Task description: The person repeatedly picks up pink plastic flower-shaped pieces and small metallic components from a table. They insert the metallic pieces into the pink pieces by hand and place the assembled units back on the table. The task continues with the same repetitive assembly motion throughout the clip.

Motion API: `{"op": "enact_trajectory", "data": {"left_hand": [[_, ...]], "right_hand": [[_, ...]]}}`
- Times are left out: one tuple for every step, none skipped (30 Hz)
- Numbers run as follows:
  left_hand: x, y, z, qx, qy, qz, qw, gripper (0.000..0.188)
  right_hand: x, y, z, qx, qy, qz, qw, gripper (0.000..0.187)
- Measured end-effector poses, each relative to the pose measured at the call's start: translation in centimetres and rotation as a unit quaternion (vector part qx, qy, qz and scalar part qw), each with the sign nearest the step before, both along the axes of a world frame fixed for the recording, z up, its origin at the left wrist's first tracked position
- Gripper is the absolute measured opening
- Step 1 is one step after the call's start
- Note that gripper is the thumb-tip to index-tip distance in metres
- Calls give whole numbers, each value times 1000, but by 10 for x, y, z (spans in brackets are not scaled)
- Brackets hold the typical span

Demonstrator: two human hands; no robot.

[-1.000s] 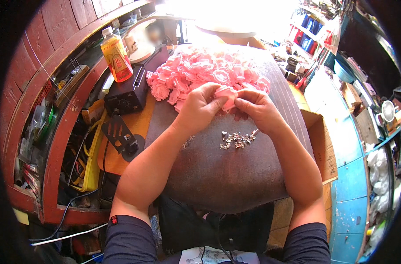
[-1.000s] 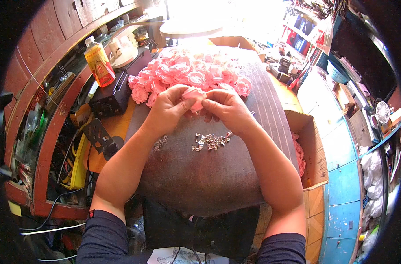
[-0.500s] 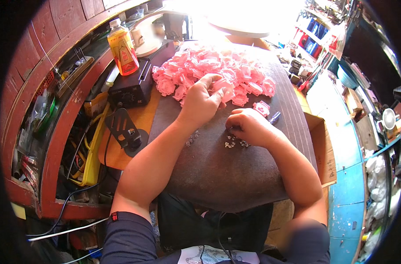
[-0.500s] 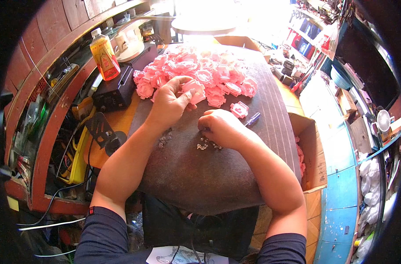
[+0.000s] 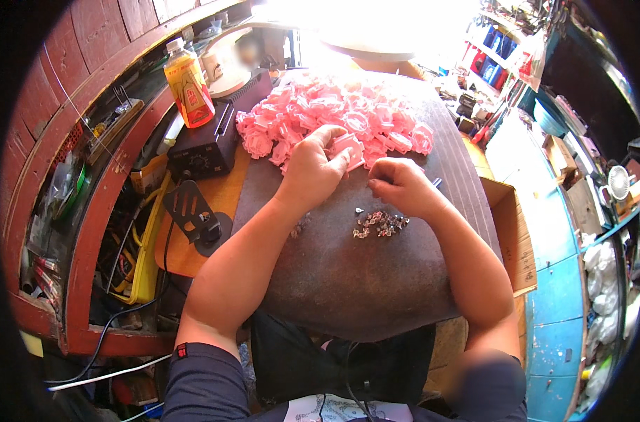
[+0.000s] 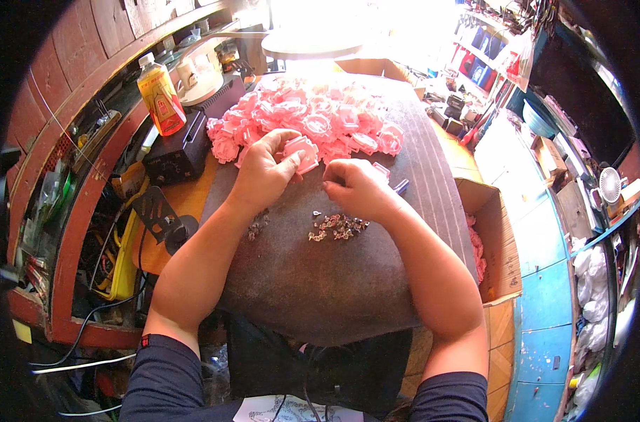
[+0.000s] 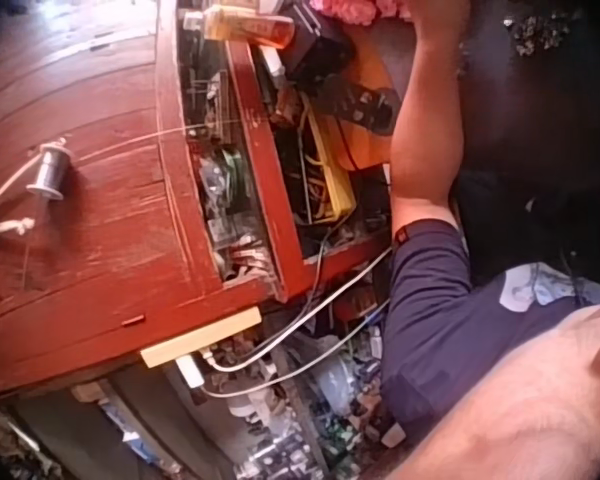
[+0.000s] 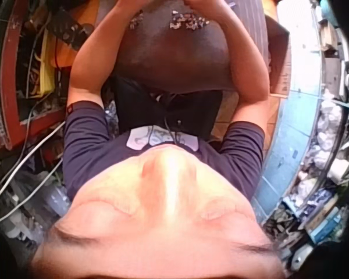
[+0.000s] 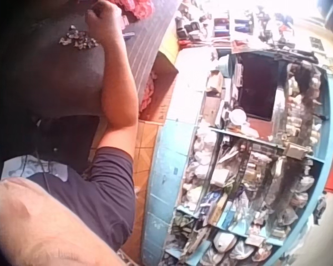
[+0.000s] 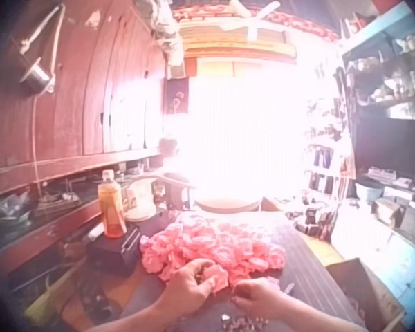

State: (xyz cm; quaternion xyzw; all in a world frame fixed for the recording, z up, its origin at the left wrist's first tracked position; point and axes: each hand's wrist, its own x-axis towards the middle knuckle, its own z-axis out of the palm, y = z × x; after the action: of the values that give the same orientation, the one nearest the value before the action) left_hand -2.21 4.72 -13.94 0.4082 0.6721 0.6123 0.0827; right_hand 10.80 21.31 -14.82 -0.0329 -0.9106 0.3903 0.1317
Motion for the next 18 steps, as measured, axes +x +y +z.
{"op": "enact_trajectory", "data": {"left_hand": [[0, 0, -1, 1, 9, 2, 1000, 37], [-1, -1, -1, 3, 18, 5, 1000, 33], [-1, -1, -2, 4, 27, 7, 1000, 30], [-2, -1, -2, 0, 34, 7, 999, 30], [-2, -2, -2, -4, 42, 7, 999, 29], [-2, -2, -2, -8, 50, 7, 999, 29], [-2, -2, -2, -21, 59, 2, 998, 30], [-1, -2, -1, -33, 68, -3, 997, 30], [-1, -2, -1, -46, 77, -7, 996, 30], [2, -3, 2, -59, 40, -26, 997, 31], [7, -4, 6, -71, 4, -44, 996, 32], [10, -4, 9, -84, -33, -63, 994, 32], [9, -4, 8, -72, -29, -66, 995, 34], [8, -4, 5, -60, -25, -68, 996, 35], [7, -4, 3, -48, -22, -71, 996, 36], [9, -4, 5, -55, -31, -76, 995, 37], [12, -5, 8, -63, -41, -81, 994, 38], [13, -5, 9, -70, -50, -86, 993, 39]], "right_hand": [[-1, 1, 1, -75, -9, 15, 997, 9], [-1, 2, 3, -150, -18, 30, 988, 7], [-1, 1, 5, -224, -27, 45, 973, 6], [0, 0, 9, -266, -17, 62, 962, 4], [2, -2, 14, -279, -13, 55, 959, 4], [4, -4, 18, -293, -10, 48, 955, 4], [5, -5, 21, -306, -6, 40, 951, 4], [4, 1, 15, -318, 0, 33, 947, 5], [4, 4, 14, -332, 16, 37, 943, 4], [5, 6, 13, -346, 31, 40, 937, 5], [5, 7, 11, -359, 46, 44, 931, 6], [4, 9, 9, -358, 63, 49, 930, 6], [3, 6, 8, -345, 77, 40, 934, 5], [1, 2, 8, -333, 91, 31, 938, 5], [0, -2, 8, -320, 106, 22, 941, 4], [1, -3, 7, -300, 103, 8, 948, 4], [1, -4, 7, -279, 100, -7, 955, 5], [2, -5, 7, -259, 98, -21, 961, 5]]}}
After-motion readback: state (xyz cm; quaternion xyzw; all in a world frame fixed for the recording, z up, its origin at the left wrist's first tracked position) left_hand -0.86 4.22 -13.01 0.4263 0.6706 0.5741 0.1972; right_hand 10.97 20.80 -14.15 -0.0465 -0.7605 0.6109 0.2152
